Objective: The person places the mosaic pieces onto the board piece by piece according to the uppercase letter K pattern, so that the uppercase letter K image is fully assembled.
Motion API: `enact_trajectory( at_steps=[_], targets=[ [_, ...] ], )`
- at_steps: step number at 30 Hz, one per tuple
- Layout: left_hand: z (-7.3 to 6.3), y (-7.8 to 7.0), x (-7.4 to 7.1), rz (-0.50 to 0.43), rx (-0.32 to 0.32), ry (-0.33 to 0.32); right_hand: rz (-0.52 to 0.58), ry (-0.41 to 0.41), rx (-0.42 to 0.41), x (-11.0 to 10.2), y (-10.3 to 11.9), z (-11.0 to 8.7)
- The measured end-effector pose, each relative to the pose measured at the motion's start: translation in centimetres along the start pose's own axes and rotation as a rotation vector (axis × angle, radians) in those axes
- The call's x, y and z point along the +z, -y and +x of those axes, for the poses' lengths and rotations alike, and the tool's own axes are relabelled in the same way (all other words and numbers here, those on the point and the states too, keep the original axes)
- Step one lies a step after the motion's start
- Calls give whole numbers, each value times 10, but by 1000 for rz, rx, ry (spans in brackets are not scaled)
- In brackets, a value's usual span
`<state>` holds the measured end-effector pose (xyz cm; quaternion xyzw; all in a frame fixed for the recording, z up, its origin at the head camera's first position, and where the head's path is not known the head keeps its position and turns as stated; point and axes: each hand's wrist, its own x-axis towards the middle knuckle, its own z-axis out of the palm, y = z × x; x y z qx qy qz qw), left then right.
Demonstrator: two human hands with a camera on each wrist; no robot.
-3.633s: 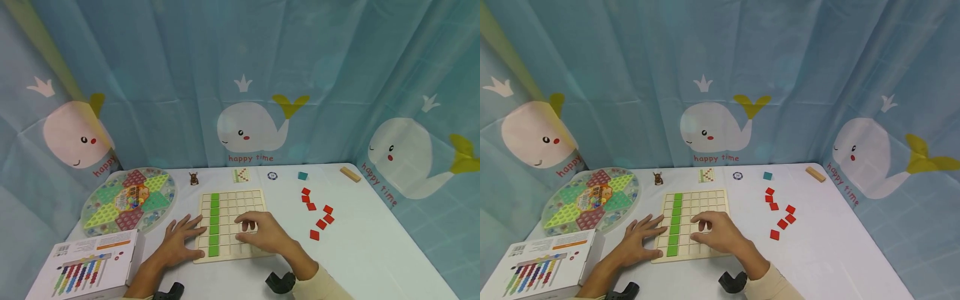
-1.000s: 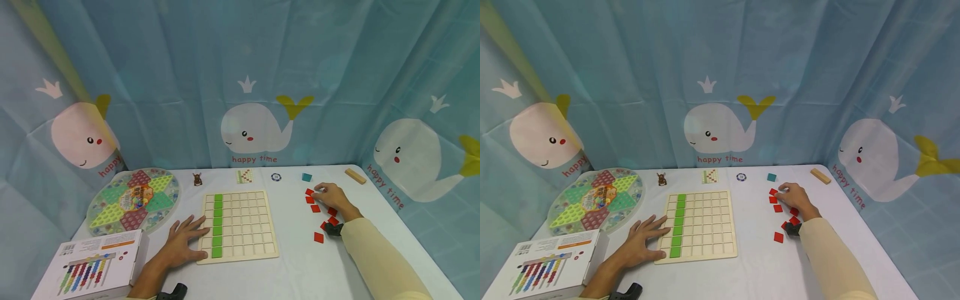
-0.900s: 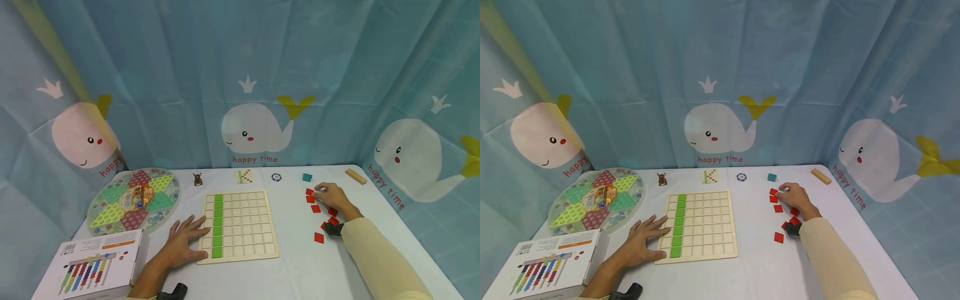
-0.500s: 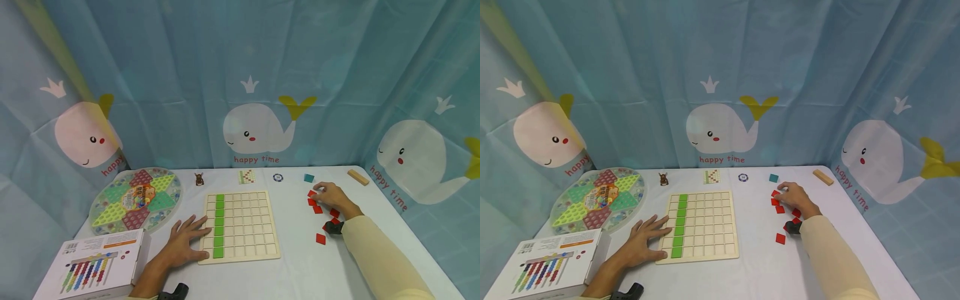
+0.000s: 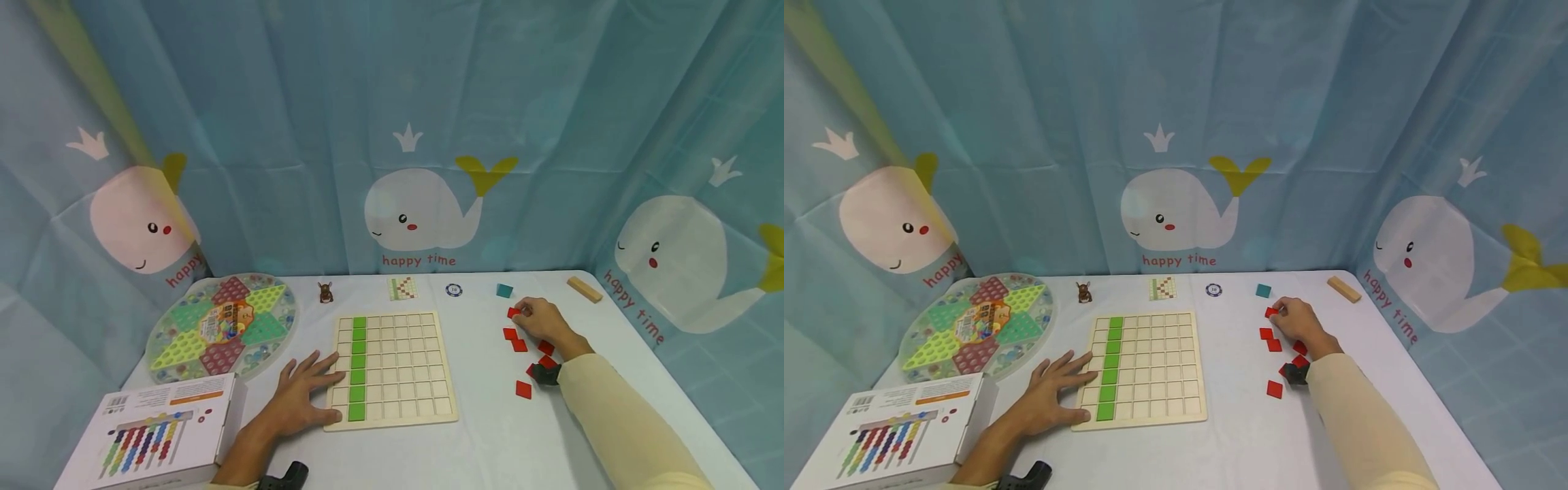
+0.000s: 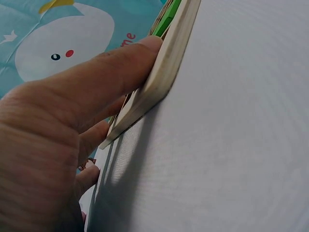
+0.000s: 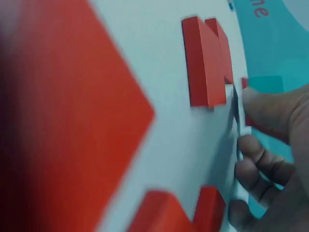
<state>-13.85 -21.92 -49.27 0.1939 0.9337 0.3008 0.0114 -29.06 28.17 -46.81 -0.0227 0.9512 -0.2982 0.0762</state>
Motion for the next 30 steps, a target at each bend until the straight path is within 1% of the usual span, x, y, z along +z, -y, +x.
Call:
enact_trajectory(
  at_steps=[2, 5, 11, 14, 21, 26, 30],
  targets=[
    [0, 0, 0, 3, 4, 3, 2, -23, -12, -2, 0, -2],
    [1, -1, 0, 8, 5, 3, 32, -62, -28, -5, 3, -7],
    [1, -2, -2, 0, 5, 5, 109, -133, -116, -9, 19, -16],
    [0, -1, -2, -9, 8, -1, 137, -148, -159, -7, 32, -19],
    [0, 1, 0, -26, 6, 3, 214, -178, -263, 2, 74, -24],
    [0, 2, -1, -19, 16, -3, 293, -190, -373, 16, 101, -25],
    [0, 3, 0, -21, 14, -3, 334, -180, -435, 29, 119, -23]
  ],
)
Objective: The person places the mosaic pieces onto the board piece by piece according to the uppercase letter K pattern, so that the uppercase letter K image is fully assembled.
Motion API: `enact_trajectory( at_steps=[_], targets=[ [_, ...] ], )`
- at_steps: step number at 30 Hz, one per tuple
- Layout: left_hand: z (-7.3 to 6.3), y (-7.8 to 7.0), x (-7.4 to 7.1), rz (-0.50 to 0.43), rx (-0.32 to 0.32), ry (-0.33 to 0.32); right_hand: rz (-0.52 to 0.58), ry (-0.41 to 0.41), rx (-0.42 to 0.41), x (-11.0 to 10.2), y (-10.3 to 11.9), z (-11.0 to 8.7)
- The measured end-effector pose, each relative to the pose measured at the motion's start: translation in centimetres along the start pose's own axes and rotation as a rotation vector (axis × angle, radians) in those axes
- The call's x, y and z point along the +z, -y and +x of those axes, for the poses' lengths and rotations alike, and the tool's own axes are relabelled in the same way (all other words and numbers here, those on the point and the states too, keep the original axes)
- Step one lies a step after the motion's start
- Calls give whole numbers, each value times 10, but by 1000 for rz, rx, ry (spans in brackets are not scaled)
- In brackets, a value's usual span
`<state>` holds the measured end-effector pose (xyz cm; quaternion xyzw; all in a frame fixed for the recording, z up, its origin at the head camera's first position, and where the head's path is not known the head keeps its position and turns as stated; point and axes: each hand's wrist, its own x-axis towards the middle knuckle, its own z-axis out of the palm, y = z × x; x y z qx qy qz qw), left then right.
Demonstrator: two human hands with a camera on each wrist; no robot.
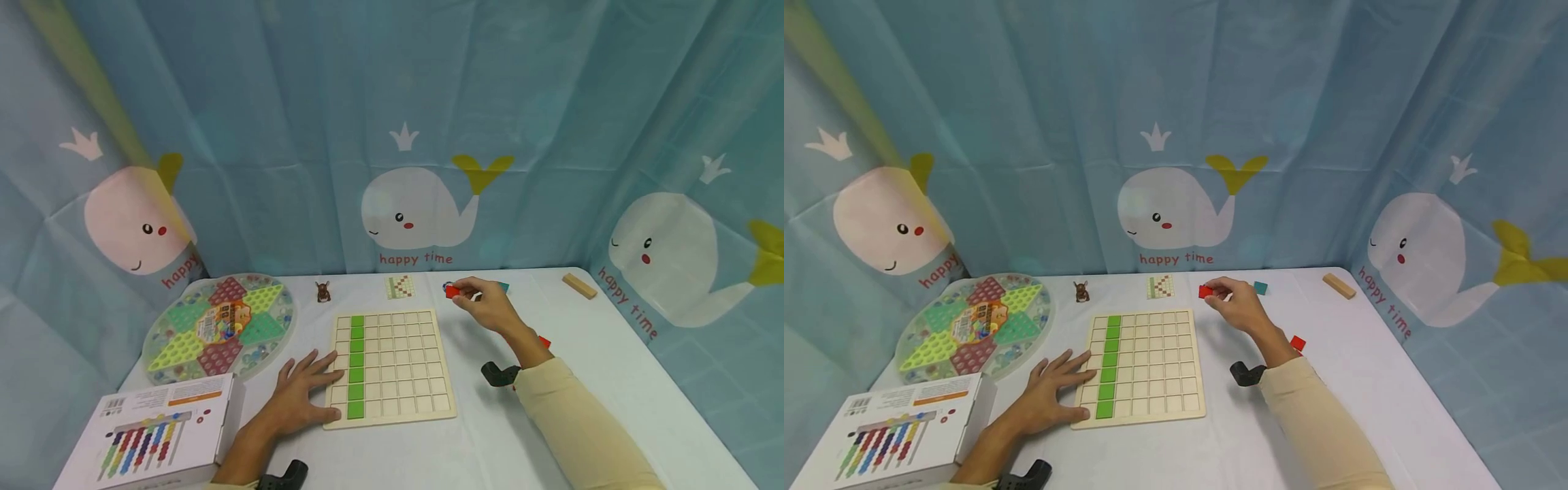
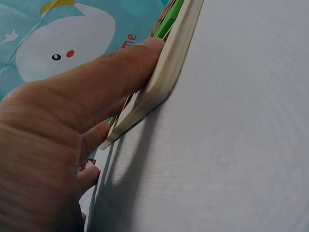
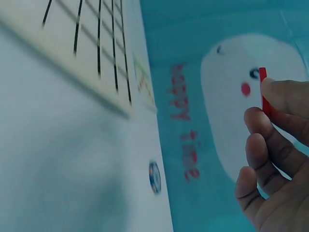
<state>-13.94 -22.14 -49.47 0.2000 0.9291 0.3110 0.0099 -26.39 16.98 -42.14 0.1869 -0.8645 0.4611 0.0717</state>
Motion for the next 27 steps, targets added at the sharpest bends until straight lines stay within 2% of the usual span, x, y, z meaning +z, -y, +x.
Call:
enact_trajectory(
  at_steps=[3, 9, 14, 24, 27],
  targets=[
    [0, 1, 1, -6, 0, -1, 6, 22, -18, 15, 5, 5],
    [-1, 2, 2, -5, 19, -11, 9, 103, -4, 42, 10, 14],
    [0, 1, 1, -9, 23, -9, 2, 144, 10, 62, 4, 20],
    [-1, 3, 1, 3, 18, -8, -125, 202, 121, 86, -11, 27],
    [-1, 3, 1, -5, 19, -12, -165, 228, 127, 89, -12, 28]
  ],
)
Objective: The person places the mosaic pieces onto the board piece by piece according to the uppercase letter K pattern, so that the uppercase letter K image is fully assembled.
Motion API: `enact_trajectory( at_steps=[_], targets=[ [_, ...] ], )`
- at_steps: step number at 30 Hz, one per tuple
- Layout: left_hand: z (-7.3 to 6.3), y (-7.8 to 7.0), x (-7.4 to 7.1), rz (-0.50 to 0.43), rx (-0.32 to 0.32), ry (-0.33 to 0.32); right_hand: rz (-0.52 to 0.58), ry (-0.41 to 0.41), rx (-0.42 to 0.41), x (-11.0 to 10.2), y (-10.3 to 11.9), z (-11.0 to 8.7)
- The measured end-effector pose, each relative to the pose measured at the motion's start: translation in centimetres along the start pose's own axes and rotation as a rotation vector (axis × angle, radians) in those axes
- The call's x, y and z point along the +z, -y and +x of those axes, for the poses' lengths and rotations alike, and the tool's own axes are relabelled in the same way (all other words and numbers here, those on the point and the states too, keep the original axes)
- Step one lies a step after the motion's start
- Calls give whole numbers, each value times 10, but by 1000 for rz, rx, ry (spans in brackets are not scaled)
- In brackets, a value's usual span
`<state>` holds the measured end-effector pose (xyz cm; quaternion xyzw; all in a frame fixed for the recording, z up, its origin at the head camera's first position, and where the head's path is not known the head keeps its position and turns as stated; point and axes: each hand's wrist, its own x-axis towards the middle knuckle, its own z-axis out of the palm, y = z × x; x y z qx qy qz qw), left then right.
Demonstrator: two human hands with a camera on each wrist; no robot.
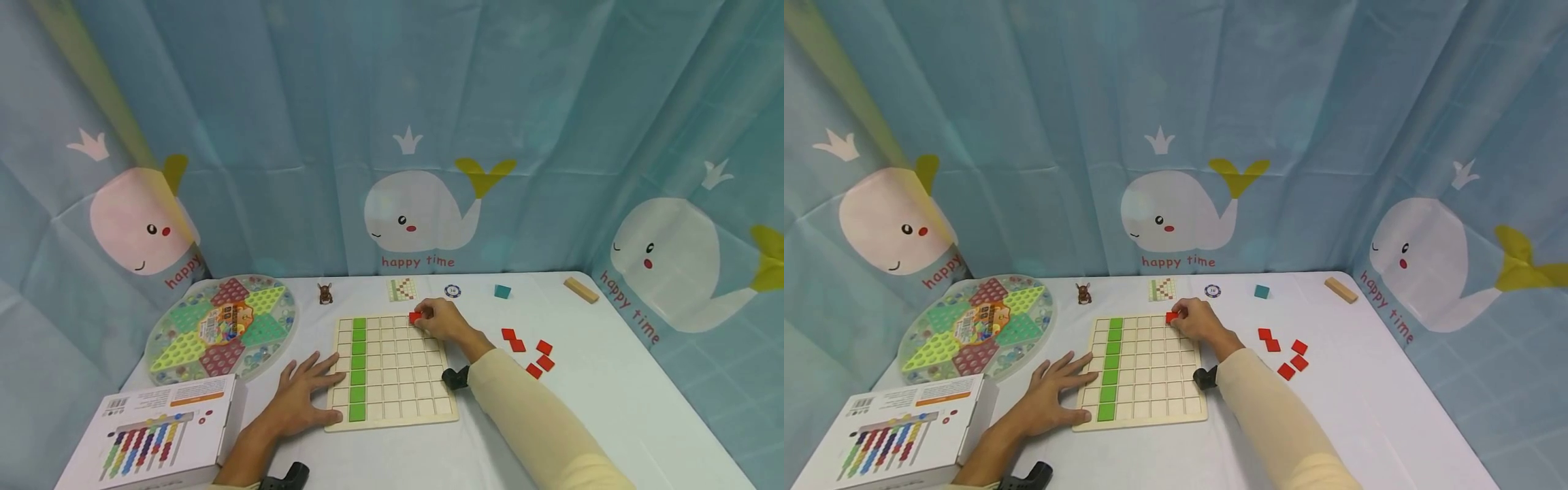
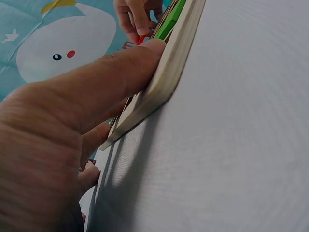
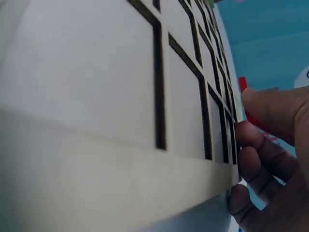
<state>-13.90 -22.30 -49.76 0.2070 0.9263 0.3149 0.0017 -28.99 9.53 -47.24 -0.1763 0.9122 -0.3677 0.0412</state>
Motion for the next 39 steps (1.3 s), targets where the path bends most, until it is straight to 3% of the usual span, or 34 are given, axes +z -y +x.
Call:
enact_trajectory(
  at_steps=[10, 20, 27, 33, 39],
  targets=[
    [0, 0, 0, -9, -5, 8, -75, 35, 10, 4, 4, 1],
    [0, 2, 1, 1, -4, 3, -59, 39, -28, 0, 6, -1],
    [0, 1, 1, 7, -1, -1, 15, -25, -114, -33, 18, -14],
    [-1, -1, 0, 9, -16, 12, 46, -81, -211, -72, 24, -39],
    [0, -3, -1, 8, -18, 18, 64, -149, -209, -109, 17, -69]
  ],
)
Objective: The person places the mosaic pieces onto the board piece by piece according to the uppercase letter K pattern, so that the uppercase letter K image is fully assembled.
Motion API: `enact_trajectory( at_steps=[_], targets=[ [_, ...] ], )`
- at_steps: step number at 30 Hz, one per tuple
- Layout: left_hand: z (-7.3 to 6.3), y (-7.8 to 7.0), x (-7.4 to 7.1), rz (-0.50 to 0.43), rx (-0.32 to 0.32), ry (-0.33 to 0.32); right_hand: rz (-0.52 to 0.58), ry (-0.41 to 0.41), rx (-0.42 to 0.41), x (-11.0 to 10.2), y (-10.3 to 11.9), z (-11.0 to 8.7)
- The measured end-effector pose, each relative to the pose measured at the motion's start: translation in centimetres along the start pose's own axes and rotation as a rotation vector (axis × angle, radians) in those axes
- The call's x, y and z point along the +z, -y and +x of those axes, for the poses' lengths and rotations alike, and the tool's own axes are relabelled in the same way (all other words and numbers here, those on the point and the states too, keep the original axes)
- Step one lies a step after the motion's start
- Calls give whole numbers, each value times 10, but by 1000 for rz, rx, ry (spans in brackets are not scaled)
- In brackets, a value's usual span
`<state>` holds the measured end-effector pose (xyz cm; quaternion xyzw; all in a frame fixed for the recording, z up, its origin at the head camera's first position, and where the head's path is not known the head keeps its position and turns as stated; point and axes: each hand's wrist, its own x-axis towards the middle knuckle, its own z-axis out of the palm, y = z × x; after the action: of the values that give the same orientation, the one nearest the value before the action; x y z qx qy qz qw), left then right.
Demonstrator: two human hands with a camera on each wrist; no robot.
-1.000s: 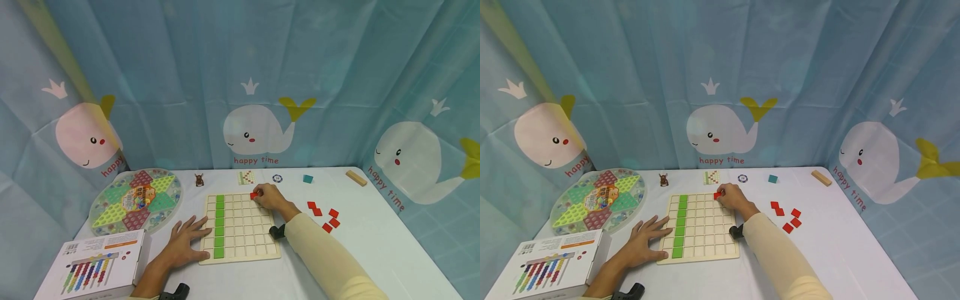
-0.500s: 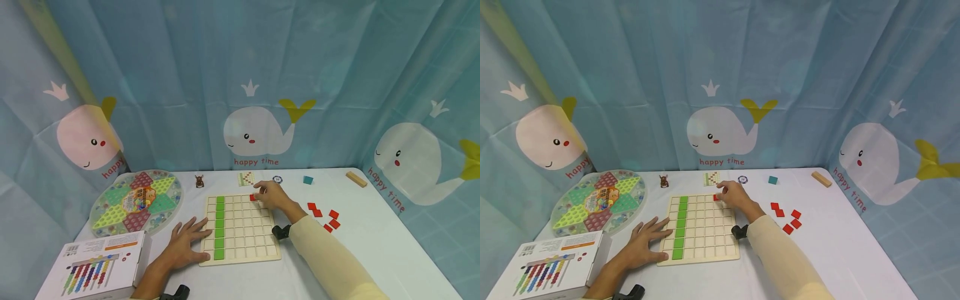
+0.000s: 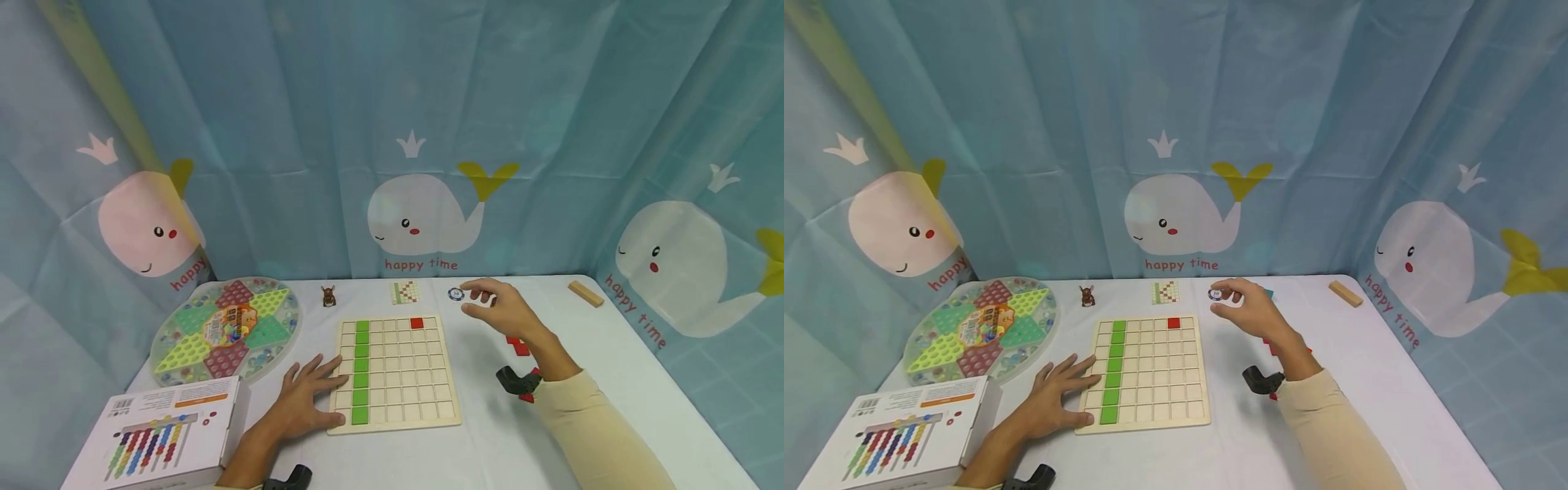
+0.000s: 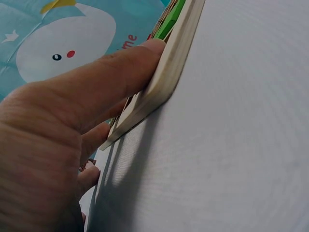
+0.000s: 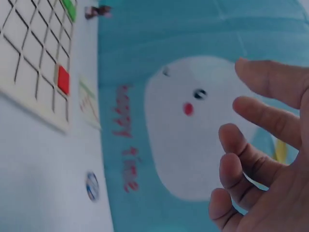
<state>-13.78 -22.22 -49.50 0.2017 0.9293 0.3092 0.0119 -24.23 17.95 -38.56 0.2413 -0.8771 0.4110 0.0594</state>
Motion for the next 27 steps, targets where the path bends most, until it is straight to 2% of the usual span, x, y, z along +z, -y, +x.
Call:
enact_trajectory(
  at_steps=[4, 9, 21, 27],
  targets=[
    [0, 1, -1, -4, 5, 1, -27, -17, 10, -21, -6, -14],
    [0, 2, -1, -6, 23, -12, -75, 20, 66, -33, -28, -26],
    [1, 3, 0, -20, 14, -5, -108, 166, 292, -34, -96, -43],
    [0, 1, 1, -18, 11, 0, -122, 217, 408, -28, -114, -47]
  ],
)
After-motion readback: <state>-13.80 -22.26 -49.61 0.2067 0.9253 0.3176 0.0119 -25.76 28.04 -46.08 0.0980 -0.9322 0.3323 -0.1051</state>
